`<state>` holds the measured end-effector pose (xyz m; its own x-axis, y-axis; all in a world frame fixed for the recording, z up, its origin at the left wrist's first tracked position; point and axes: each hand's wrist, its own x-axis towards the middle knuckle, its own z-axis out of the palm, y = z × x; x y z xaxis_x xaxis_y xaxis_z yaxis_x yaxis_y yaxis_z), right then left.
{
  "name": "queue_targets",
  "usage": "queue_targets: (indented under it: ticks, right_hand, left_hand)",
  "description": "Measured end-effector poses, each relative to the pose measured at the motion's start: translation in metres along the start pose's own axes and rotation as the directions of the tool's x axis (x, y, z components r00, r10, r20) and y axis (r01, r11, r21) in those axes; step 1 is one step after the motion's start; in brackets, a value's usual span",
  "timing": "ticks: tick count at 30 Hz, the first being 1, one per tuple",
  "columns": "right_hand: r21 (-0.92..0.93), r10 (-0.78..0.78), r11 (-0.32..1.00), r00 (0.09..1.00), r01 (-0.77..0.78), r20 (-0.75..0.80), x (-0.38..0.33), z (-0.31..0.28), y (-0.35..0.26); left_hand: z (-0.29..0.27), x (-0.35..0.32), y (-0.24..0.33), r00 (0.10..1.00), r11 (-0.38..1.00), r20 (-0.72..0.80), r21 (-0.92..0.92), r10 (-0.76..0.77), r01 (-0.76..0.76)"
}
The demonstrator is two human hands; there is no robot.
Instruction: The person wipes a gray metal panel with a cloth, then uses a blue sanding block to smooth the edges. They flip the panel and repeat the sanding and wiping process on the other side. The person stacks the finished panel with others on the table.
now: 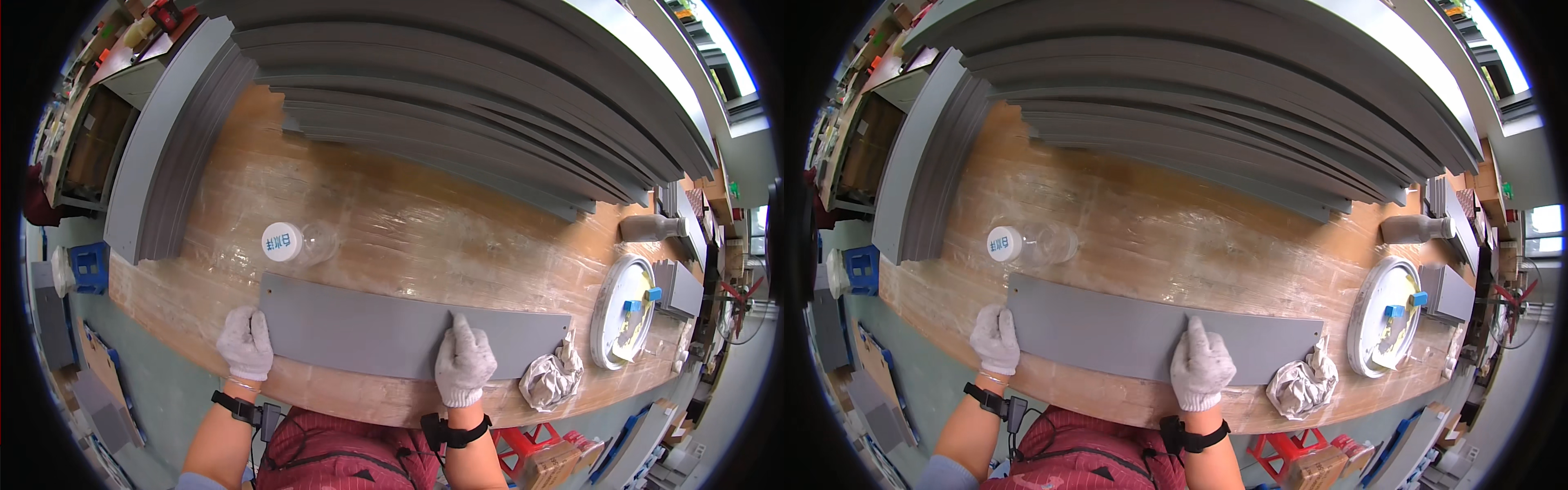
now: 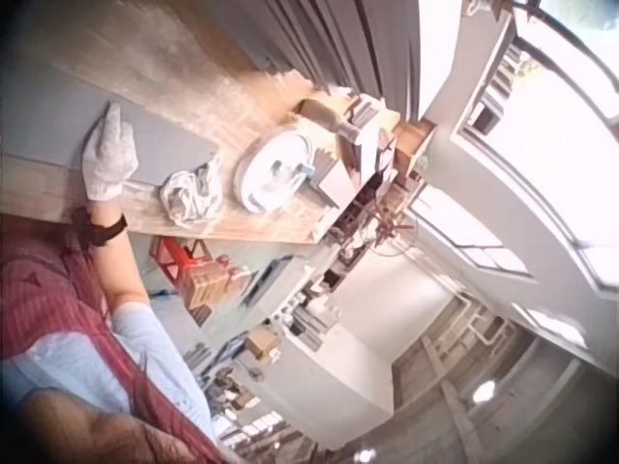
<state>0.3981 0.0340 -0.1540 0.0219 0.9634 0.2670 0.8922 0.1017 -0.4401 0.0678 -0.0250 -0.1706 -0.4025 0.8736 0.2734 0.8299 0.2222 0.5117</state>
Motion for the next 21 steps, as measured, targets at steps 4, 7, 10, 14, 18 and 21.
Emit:
queue_targets:
  ticks: [4,7,10,14,18,21]
  right_hand:
    - [-0.002,-0.015,1.000,0.998,0.015,0.058,-0.005,-0.001,-0.017]
    - [0.018,0.057,0.998,0.998,-0.057,0.012,-0.004,0.004,-0.019]
    - [-0.010,0.005,1.000,0.997,-0.005,0.076,-0.014,0.001,-0.033]
    - [-0.009,0.019,1.000,0.999,-0.020,-0.037,-0.031,0.002,-0.024]
    - [-0.010,-0.035,0.999,0.998,0.036,0.060,-0.045,0.002,-0.042]
    - [-0.017,0.083,0.996,0.987,-0.086,-0.134,-0.039,0.009,-0.034]
  left_hand:
    - [-0.001,-0.002,-0.003,1.000,1.000,0.003,-0.025,0.000,0.000]
    - [-0.003,-0.002,-0.005,1.000,1.000,0.019,-0.016,0.015,-0.014]
    - [-0.002,-0.001,-0.001,1.000,0.998,0.017,-0.052,-0.019,0.020]
    - [-0.002,-0.001,-0.004,1.000,0.998,0.017,-0.060,-0.005,0.006]
    - [-0.003,-0.001,-0.004,0.999,0.999,0.031,-0.047,-0.016,0.018]
    - [-0.004,-0.001,-0.005,1.000,1.000,0.024,-0.014,-0.010,0.010]
